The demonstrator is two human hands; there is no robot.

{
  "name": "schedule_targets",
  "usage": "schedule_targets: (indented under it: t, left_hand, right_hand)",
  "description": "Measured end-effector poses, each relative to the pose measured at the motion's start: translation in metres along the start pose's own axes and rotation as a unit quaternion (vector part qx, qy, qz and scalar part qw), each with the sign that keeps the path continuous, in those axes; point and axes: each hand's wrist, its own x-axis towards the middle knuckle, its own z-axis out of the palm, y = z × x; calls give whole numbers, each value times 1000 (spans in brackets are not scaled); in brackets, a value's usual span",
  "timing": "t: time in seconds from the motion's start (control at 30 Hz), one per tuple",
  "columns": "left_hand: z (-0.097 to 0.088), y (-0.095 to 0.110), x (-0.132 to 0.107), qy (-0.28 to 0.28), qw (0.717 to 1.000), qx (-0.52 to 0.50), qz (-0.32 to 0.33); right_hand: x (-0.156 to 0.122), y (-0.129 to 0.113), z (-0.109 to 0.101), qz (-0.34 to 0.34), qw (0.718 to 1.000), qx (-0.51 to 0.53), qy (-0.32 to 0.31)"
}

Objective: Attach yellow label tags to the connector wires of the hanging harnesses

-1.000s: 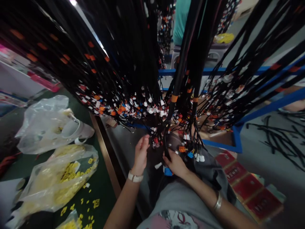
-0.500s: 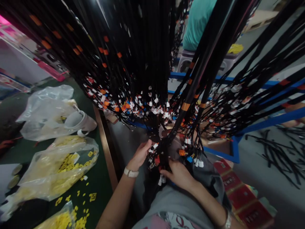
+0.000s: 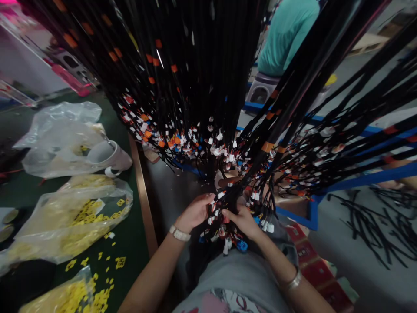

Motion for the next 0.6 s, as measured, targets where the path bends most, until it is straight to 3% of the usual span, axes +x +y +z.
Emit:
schedule_targets:
  t: [0.17, 0.3, 0.37, 0.47, 0.6]
  left_hand:
    - [-4, 3, 3, 29, 998, -59, 0]
    - [-6, 4, 4, 23, 997, -73, 0]
    - [-6, 5, 3, 31, 997, -69, 9]
    - [-2, 3, 3, 31, 997, -55, 36]
    - [2, -2, 4, 42, 996, -16, 80]
  right_hand:
    - [5, -12, 11, 155, 961, 221, 52]
    - [14, -20, 11, 225, 937, 265, 35]
    - [16, -19, 13, 215, 938, 268, 44]
    - [14, -12, 17, 141, 961, 235, 50]
    - [6, 3, 9, 30, 994, 71, 78]
